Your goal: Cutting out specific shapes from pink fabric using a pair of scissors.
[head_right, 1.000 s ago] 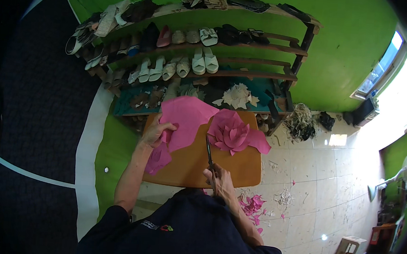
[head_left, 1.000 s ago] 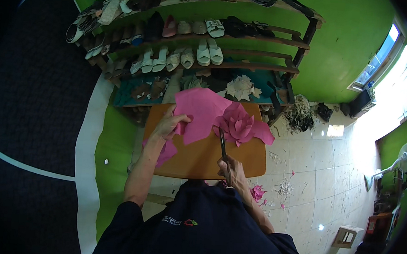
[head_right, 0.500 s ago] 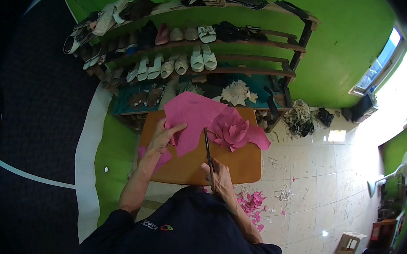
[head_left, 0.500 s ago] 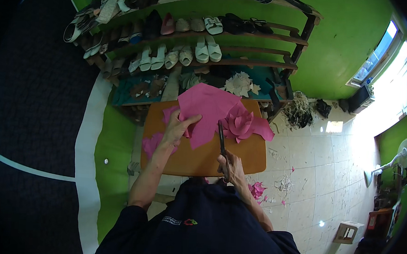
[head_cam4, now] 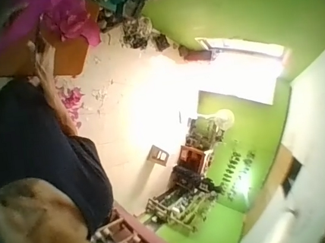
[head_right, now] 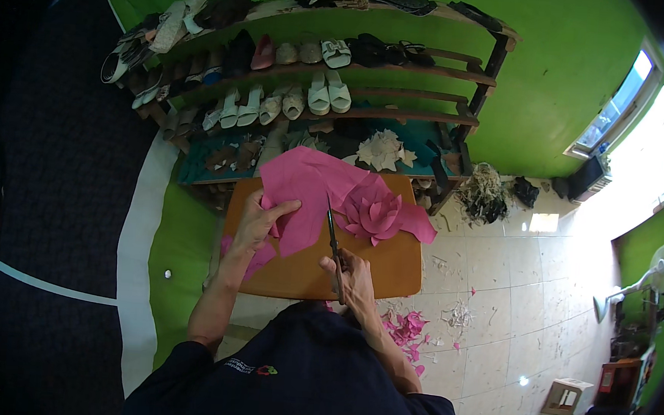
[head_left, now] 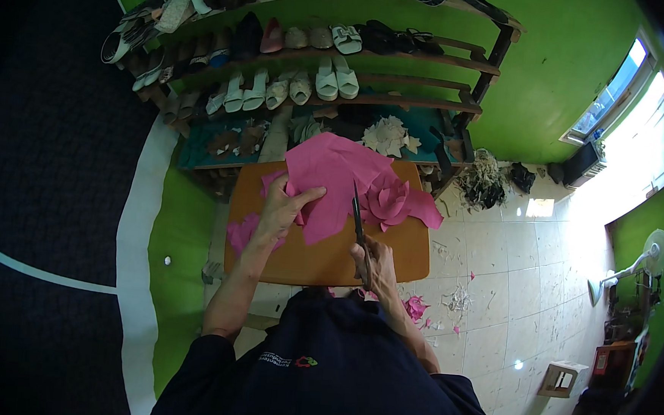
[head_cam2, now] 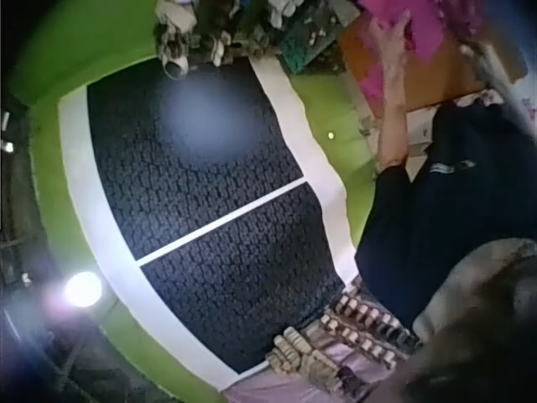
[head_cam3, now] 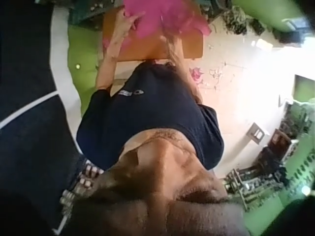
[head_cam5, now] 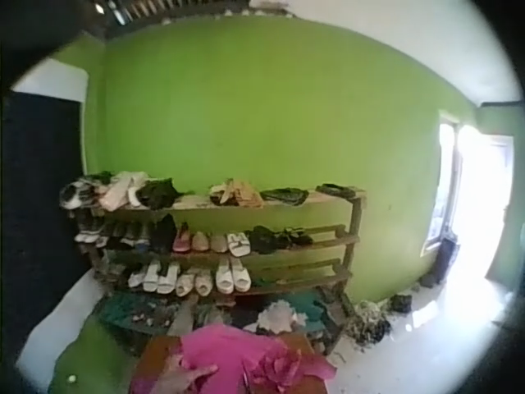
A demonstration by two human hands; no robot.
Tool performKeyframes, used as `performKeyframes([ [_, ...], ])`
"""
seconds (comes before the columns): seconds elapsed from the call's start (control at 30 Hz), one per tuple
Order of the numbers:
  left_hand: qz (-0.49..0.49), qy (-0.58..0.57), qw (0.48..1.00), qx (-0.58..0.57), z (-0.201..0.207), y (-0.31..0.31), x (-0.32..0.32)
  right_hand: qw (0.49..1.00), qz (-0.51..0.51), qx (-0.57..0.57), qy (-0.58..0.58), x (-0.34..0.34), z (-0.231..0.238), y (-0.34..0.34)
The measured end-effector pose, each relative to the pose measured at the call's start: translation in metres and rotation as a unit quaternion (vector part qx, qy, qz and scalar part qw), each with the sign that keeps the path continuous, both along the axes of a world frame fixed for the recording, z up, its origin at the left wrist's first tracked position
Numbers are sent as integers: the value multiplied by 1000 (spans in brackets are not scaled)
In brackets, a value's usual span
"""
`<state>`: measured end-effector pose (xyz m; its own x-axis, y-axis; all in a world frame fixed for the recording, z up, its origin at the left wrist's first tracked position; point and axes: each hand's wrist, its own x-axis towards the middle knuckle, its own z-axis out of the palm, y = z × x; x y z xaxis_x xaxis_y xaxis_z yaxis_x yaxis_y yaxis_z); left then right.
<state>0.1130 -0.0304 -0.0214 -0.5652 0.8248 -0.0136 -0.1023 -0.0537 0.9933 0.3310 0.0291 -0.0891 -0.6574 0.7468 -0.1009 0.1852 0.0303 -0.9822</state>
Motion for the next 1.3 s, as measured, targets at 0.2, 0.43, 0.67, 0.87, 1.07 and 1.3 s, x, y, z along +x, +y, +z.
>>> performKeyframes([
  [0.2,0,7,1000,16,-9,1,-1,1000,-4,-11,-6,-4,6,3],
  [0.43,10,2,999,31,-5,4,3,1000,-25,-8,12,-9,5,3],
  [0.67,17,-3,1000,1,4,3,7,999,-34,5,1,-7,8,5],
  [0.87,3,-7,999,-32,-9,3,-1,999,-50,-16,-13,-4,10,4],
  [1.07,-12,-21,999,-33,3,2,4,999,-37,-22,-22,-3,22,6],
  [1.3,-32,-31,999,-25,3,3,12,999,-49,-13,-4,-5,20,11],
])
